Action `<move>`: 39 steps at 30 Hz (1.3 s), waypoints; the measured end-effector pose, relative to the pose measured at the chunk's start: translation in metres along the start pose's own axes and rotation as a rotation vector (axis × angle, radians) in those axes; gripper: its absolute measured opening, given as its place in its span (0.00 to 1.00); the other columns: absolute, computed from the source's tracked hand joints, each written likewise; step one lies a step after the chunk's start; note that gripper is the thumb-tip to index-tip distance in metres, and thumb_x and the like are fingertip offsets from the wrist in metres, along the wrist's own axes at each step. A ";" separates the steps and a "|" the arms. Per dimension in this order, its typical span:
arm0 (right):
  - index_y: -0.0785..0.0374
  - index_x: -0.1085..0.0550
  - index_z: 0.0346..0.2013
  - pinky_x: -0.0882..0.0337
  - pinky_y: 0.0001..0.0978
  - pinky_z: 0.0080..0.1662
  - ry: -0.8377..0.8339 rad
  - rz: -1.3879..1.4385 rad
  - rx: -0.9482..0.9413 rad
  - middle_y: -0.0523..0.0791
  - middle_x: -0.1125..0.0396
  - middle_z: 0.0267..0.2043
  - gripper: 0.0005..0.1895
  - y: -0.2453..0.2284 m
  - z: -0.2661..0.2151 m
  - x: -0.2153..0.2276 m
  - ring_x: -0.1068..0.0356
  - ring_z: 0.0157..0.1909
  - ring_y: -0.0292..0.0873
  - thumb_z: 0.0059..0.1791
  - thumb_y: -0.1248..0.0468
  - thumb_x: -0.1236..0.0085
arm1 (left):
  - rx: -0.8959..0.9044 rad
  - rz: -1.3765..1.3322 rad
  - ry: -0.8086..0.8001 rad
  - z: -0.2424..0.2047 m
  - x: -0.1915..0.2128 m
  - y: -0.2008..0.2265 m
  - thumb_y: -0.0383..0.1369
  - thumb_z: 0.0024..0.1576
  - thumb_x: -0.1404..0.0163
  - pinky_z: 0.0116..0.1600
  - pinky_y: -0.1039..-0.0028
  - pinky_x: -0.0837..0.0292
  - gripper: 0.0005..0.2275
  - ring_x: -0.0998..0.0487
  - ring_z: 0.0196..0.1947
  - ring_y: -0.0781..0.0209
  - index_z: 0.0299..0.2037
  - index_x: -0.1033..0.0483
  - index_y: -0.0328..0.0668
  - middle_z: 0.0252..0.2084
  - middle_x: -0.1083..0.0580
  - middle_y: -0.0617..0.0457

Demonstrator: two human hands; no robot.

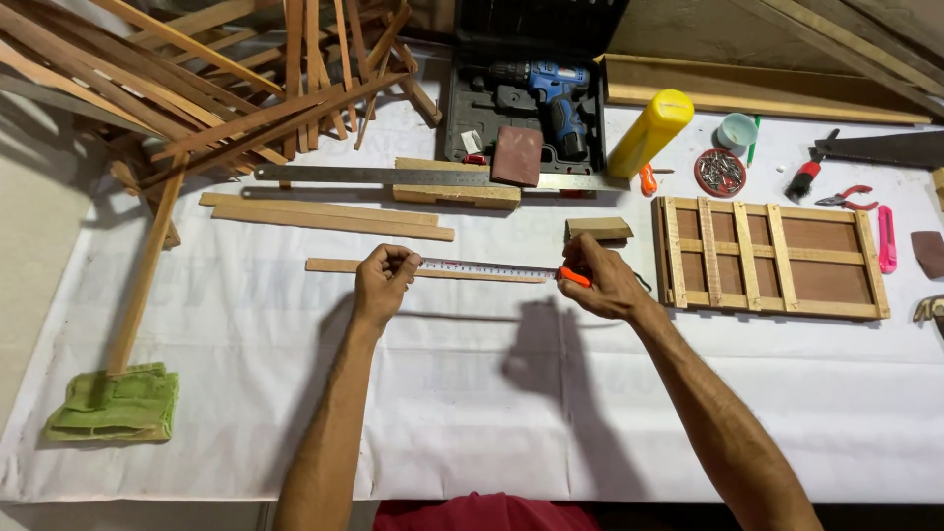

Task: The person assembles a small wooden frame by hammering nails into a grid of wooden slats. They measure the frame with a tape measure, use a utility knife to trim or mark the wood, and handle additional wooden pieces and tools on the workbench.

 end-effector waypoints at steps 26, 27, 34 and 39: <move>0.57 0.23 0.41 0.31 0.48 0.46 0.194 -0.484 0.082 0.49 0.32 0.44 0.20 -0.009 0.122 -0.067 0.36 0.47 0.49 0.44 0.49 0.30 | -0.152 0.604 0.037 0.005 0.017 -0.017 0.31 0.56 0.39 0.41 0.69 0.22 0.13 0.22 0.37 0.57 0.49 0.22 0.36 0.47 0.24 0.48; 0.58 0.22 0.40 0.30 0.47 0.44 0.276 -0.505 0.115 0.49 0.31 0.47 0.17 -0.014 0.119 -0.067 0.35 0.48 0.48 0.42 0.52 0.31 | -0.082 0.656 0.021 -0.001 0.025 -0.015 0.32 0.56 0.39 0.41 0.67 0.24 0.15 0.24 0.32 0.57 0.51 0.23 0.36 0.48 0.25 0.48; 0.57 0.17 0.40 0.28 0.45 0.41 -0.066 -0.423 0.289 0.46 0.26 0.39 0.19 -0.023 0.098 -0.119 0.32 0.40 0.46 0.37 0.54 0.29 | -0.050 0.471 0.051 -0.020 0.022 -0.016 0.29 0.58 0.45 0.42 0.66 0.22 0.19 0.26 0.38 0.57 0.59 0.29 0.36 0.59 0.32 0.50; 0.50 0.17 0.42 0.27 0.40 0.42 -0.092 -0.303 0.172 0.41 0.26 0.34 0.09 -0.029 0.087 -0.123 0.32 0.38 0.42 0.47 0.61 0.34 | -0.371 0.799 0.247 -0.021 0.017 -0.009 0.27 0.56 0.42 0.52 0.59 0.27 0.14 0.27 0.52 0.42 0.51 0.27 0.34 0.53 0.31 0.45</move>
Point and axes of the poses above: each hand's wrist, its own z-axis towards the middle knuckle, its own x-axis out of the back of the hand, y = z × x, the point moved 3 cm from there along z, towards the middle knuckle
